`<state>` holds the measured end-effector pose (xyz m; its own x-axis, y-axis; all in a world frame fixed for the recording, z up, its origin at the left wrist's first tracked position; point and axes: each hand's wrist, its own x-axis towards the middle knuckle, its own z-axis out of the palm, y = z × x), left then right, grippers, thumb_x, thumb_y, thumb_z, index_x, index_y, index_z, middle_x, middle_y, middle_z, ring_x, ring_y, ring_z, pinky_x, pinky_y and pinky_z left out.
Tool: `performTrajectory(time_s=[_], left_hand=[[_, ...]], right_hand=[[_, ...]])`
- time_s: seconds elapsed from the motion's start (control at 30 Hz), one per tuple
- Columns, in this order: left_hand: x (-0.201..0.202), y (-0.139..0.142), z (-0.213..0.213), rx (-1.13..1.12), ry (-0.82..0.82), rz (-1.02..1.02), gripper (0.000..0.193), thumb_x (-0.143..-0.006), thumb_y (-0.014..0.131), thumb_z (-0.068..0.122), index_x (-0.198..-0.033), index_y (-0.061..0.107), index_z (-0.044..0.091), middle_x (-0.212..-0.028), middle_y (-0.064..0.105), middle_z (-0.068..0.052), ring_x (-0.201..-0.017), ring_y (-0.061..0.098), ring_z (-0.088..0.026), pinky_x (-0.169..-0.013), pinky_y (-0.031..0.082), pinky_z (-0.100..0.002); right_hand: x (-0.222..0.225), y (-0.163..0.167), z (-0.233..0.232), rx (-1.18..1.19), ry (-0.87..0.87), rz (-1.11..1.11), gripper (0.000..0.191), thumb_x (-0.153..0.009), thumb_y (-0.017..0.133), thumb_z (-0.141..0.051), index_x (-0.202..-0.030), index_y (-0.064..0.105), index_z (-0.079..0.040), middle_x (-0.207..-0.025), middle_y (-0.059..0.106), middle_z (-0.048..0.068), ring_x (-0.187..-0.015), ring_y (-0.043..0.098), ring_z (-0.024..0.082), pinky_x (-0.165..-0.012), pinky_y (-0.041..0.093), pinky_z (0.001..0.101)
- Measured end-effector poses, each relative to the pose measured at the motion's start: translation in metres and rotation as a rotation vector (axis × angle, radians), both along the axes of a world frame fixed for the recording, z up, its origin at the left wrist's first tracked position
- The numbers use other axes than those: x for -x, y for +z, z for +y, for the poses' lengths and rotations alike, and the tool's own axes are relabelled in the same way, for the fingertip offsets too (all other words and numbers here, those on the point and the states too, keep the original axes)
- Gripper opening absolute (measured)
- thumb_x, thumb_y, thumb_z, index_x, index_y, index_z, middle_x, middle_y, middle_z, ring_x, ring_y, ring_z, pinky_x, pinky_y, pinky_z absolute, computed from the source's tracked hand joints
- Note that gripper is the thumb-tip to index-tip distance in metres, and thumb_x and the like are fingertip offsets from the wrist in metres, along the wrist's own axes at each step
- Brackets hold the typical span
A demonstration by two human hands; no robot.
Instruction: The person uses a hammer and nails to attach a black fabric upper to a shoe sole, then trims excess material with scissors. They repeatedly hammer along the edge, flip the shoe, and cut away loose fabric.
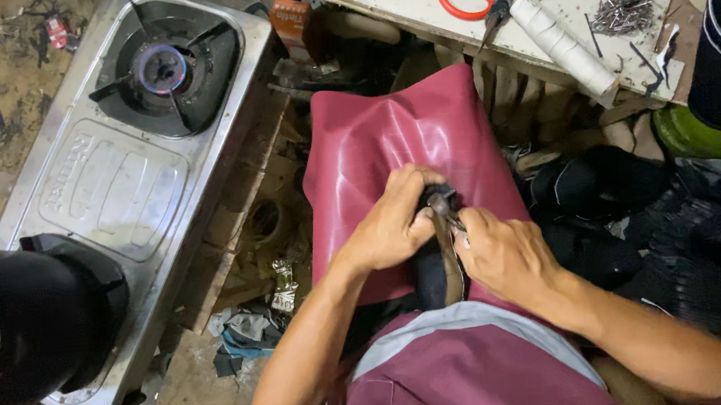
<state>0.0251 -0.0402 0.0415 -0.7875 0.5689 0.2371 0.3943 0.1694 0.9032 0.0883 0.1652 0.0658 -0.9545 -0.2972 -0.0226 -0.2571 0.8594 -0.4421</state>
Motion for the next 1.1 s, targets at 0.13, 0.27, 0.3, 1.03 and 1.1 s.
performTrajectory(time_s=[0.13,0.27,0.3,1.03,1.1], left_hand=[[0.017,-0.018,-0.016,-0.138,-0.084,-0.143,0.049,-0.093,0.051,0.020,-0.137,0.051,-0.001,-0.128,0.055,-0.015,-0.125,0.051,-0.028,-0.111,0.039,-0.039],[0.014,-0.040,-0.003,-0.327,0.153,-0.301,0.048,-0.113,0.032,0.031,-0.125,0.065,-0.001,-0.118,0.065,-0.012,-0.116,0.060,-0.021,-0.108,0.044,-0.034],[0.012,-0.044,0.002,-0.316,0.217,-0.318,0.049,-0.113,0.032,0.032,-0.120,0.067,-0.001,-0.114,0.067,-0.012,-0.112,0.062,-0.020,-0.105,0.045,-0.034],[0.024,-0.075,0.009,-0.338,0.364,-0.452,0.052,-0.111,0.034,0.034,-0.110,0.070,-0.002,-0.101,0.073,-0.010,-0.096,0.066,-0.017,-0.093,0.052,-0.033],[0.022,-0.079,0.009,-0.350,0.362,-0.461,0.053,-0.112,0.034,0.036,-0.110,0.071,-0.002,-0.101,0.073,-0.009,-0.097,0.066,-0.017,-0.094,0.052,-0.033]], right_hand=[[0.006,0.037,0.005,0.197,0.078,0.018,0.020,-0.091,0.064,-0.018,-0.100,0.063,0.000,-0.077,0.069,0.023,-0.064,0.068,0.044,-0.054,0.053,0.0513],[-0.001,0.063,0.007,0.567,0.090,0.197,0.024,-0.097,0.063,-0.018,-0.107,0.063,0.003,-0.071,0.071,0.015,-0.055,0.073,0.030,-0.050,0.055,0.0404],[-0.002,0.063,0.006,0.660,0.142,0.227,0.022,-0.099,0.061,-0.018,-0.107,0.063,0.003,-0.072,0.071,0.014,-0.056,0.072,0.028,-0.051,0.056,0.0389],[0.020,-0.005,0.004,0.259,0.199,0.153,0.028,-0.092,0.072,-0.026,-0.086,0.064,0.000,-0.069,0.067,0.021,-0.063,0.069,0.039,-0.055,0.052,0.0463],[0.019,-0.005,0.005,0.190,0.081,0.034,0.025,-0.091,0.073,-0.023,-0.085,0.065,0.000,-0.067,0.067,0.021,-0.061,0.069,0.038,-0.053,0.052,0.0465]])
